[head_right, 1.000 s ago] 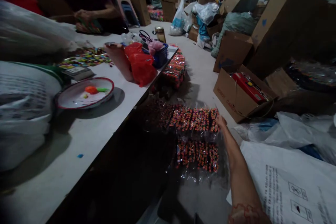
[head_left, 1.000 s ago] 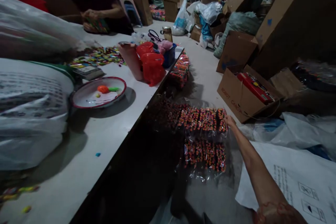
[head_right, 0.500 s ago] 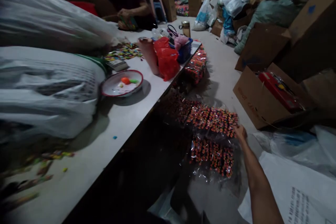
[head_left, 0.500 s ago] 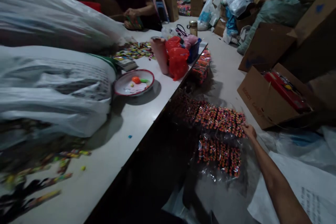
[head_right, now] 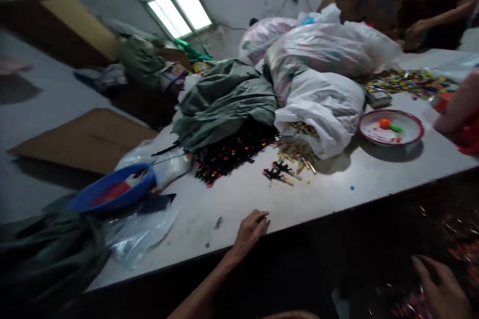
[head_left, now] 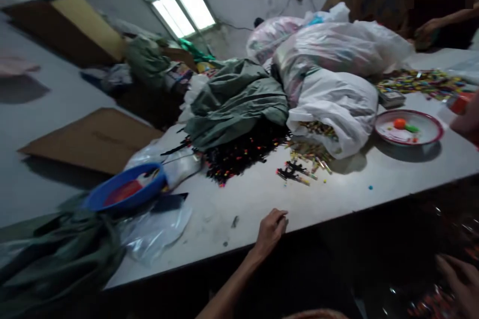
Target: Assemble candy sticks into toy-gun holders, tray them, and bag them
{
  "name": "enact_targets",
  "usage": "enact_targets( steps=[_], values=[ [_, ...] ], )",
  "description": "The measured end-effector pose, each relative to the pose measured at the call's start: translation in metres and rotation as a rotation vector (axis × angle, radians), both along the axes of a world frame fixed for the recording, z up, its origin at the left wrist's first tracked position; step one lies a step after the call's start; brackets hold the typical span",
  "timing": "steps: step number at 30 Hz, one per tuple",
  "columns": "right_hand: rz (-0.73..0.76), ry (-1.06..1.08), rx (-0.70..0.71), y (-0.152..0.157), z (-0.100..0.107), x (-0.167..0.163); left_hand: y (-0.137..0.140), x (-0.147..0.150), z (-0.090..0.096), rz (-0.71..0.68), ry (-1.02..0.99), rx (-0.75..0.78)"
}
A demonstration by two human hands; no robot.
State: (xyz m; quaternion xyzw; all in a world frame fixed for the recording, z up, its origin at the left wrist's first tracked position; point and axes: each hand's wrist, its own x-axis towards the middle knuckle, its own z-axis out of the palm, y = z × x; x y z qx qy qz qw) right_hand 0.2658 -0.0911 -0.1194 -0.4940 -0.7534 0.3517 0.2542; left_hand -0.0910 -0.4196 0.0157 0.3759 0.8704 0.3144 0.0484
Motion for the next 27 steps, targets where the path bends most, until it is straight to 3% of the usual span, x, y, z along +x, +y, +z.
enact_targets(
  steps=[4,7,11,15,20,27],
  values=[
    [0.393,0.153,0.048,-0.057,0.060,-0.129,-0.032,-0.019,-0.002,0.043,0.135,-0.096],
    [0.592,0.174,0.123,-0.090,0.088,-0.198,-0.065,-0.051,0.000,0.164,0.223,-0.207],
    [0.731,0.015,0.291,-0.118,0.094,-0.265,-0.124,-0.120,0.011,0.434,0.251,-0.279],
    [0.744,-0.207,0.565,-0.125,0.093,-0.323,-0.197,-0.200,0.031,0.729,0.234,-0.394],
    [0.821,-0.322,0.634,-0.126,0.101,-0.361,-0.260,-0.257,0.034,0.919,0.163,-0.555],
    [0.778,-0.373,0.578,-0.137,0.109,-0.353,-0.285,-0.280,0.010,0.985,0.150,-0.699]
  ],
)
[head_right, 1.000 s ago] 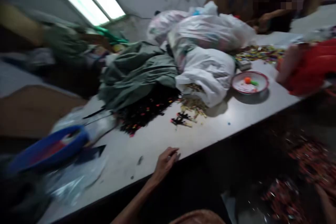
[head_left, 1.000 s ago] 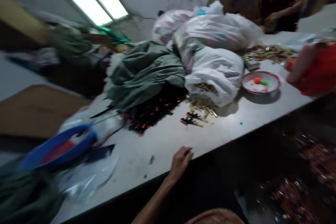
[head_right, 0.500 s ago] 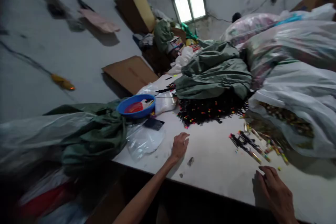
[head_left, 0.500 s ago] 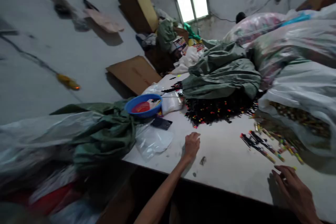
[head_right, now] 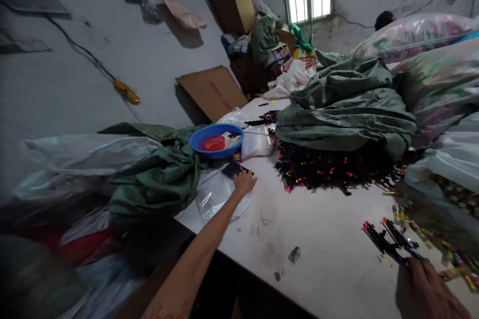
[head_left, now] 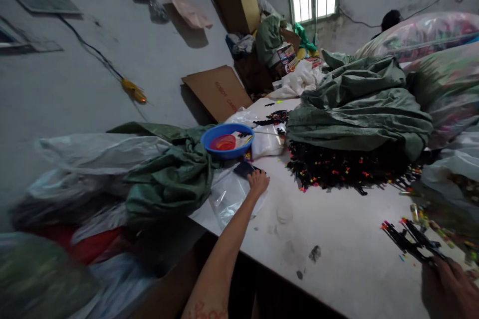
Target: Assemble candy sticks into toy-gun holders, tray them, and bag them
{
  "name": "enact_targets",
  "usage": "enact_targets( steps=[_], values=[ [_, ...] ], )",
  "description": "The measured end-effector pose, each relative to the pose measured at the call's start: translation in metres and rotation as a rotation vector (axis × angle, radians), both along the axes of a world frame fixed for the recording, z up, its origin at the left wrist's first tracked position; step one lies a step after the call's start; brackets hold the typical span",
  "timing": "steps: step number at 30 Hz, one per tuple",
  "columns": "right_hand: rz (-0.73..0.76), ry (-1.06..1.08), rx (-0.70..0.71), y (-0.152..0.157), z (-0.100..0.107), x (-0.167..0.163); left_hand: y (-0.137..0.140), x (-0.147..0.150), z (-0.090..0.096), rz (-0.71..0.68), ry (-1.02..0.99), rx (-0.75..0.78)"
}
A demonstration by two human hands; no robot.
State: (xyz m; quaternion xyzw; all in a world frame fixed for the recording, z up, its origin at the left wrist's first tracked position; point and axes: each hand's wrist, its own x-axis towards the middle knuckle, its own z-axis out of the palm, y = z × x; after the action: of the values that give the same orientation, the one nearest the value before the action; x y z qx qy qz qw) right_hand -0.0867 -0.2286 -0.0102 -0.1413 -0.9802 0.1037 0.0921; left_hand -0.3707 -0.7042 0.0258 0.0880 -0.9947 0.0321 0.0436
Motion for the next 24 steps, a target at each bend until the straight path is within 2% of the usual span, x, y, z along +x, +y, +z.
enact_targets(
  steps=[4,6,10,13,17,20,24],
  values=[
    [-0.002,-0.006,0.020,0.003,-0.005,0.001,-0.004,-0.014,-0.004,0.066,-0.003,-0.035],
    [-0.014,-0.005,0.040,0.003,-0.006,0.001,-0.005,-0.018,-0.004,0.056,-0.025,-0.038],
    [-0.029,-0.007,0.058,-0.001,-0.006,0.002,-0.004,-0.019,0.002,-0.067,-0.047,-0.025],
    [-0.034,-0.008,0.082,-0.004,-0.005,0.000,0.001,-0.019,0.012,-0.161,0.018,-0.009],
    [-0.048,0.012,0.130,-0.006,-0.004,-0.005,0.021,-0.011,0.036,-0.225,0.170,0.063],
    [-0.064,0.005,0.151,-0.008,-0.002,-0.007,0.045,0.009,0.050,-0.279,0.276,0.138],
    [-0.079,0.000,0.189,-0.010,0.000,-0.006,0.075,0.034,0.049,-0.394,0.323,0.164]
  ],
)
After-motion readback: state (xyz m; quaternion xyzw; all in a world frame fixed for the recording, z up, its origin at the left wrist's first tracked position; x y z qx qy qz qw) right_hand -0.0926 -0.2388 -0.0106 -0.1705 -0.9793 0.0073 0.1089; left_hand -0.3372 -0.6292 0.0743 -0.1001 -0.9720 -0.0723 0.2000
